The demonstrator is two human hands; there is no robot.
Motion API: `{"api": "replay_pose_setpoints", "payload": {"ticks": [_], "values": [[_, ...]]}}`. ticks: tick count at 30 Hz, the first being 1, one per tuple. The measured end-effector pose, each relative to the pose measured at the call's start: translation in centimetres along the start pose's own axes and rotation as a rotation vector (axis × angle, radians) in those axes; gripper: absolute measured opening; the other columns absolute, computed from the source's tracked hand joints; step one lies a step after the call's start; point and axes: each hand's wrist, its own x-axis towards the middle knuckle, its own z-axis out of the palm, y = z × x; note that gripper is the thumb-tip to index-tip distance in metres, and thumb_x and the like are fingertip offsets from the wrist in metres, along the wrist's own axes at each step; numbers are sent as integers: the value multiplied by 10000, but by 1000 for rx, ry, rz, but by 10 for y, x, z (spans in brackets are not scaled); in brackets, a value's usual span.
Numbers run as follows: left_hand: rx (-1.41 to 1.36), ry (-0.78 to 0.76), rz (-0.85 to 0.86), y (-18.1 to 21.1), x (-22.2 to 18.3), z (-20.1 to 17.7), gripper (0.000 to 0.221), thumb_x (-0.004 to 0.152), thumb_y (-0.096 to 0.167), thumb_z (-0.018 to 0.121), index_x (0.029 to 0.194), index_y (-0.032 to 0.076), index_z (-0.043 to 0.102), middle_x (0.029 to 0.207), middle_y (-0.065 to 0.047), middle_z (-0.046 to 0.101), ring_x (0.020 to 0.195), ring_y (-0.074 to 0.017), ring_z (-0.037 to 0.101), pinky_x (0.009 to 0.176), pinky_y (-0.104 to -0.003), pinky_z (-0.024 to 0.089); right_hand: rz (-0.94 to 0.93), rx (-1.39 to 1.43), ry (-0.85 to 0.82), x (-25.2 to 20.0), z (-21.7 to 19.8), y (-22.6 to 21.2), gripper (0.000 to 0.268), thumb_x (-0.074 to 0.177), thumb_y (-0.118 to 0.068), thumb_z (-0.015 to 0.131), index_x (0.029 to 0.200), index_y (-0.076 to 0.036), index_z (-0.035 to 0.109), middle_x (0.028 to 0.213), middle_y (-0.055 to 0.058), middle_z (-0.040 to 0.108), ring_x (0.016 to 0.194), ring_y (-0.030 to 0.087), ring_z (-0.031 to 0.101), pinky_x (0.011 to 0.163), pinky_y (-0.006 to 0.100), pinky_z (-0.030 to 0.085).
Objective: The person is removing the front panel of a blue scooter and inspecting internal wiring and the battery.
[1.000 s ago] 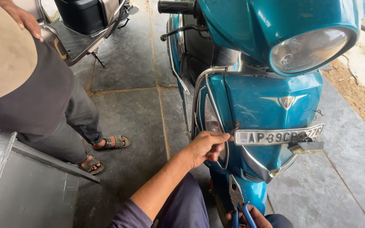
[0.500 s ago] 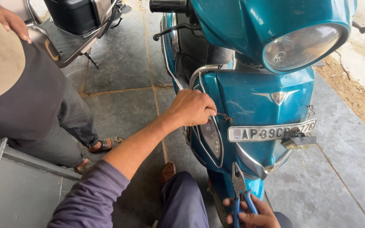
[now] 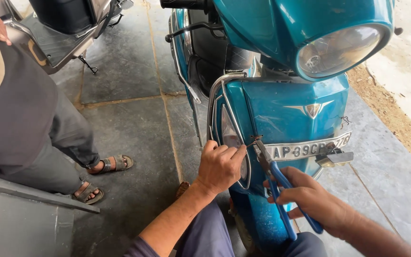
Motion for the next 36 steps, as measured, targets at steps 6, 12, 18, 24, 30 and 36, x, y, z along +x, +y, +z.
{"api": "replay_pose_setpoints", "payload": {"ticks": [6, 12, 18, 24, 30, 36], "values": [[48, -41, 66, -11, -2, 3, 228, 848, 15, 658, 1044, 27, 775, 604, 7, 570, 554, -151, 516, 700, -369, 400, 148, -201, -19, 4, 0, -35, 507, 801, -328, 716, 1241, -108, 594, 1160, 163, 693, 1119, 254, 701, 837, 479, 632], [70, 3, 114, -17, -14, 13, 242, 881, 45, 670, 1107, 31, 758, 646, 19, 563, 595, -147, 520, 738, -380, 412, 204, -292, -38, 17, -19, -60, 517, 822, -334, 679, 1234, -36, 583, 1205, 204, 639, 1117, 331, 745, 753, 510, 648], [62, 49, 130, -21, -24, 25, 233, 940, 61, 667, 1161, 39, 739, 661, 27, 568, 614, -132, 522, 783, -392, 426, 245, -362, -71, 22, -49, -97, 459, 881, -317, 597, 1218, -6, 562, 1253, 207, 633, 1110, 353, 722, 675, 548, 635], [117, 36, 203, -27, -25, 25, 228, 994, 115, 665, 1200, 43, 733, 693, 39, 588, 649, -115, 526, 830, -381, 438, 378, -506, -120, 37, -48, -103, 457, 874, -235, 580, 1260, 9, 556, 1307, 191, 617, 1121, 328, 724, 688, 519, 664], [68, 40, 116, -32, -3, 9, 174, 957, 112, 667, 1071, 117, 798, 628, 38, 607, 596, -133, 520, 731, -371, 400, 217, -209, -21, 25, 0, -51, 321, 908, -229, 648, 1144, -40, 539, 980, 245, 676, 814, 322, 723, 637, 484, 650], [-349, -90, -303, -43, 38, -9, 125, 922, 210, 701, 895, 128, 791, 781, -24, 774, 677, -206, 663, 688, -418, 429, -154, 687, 89, 41, 93, 14, 242, 886, -58, 607, 1066, -76, 447, 872, 130, 594, 700, 246, 614, 564, 442, 542]]}}
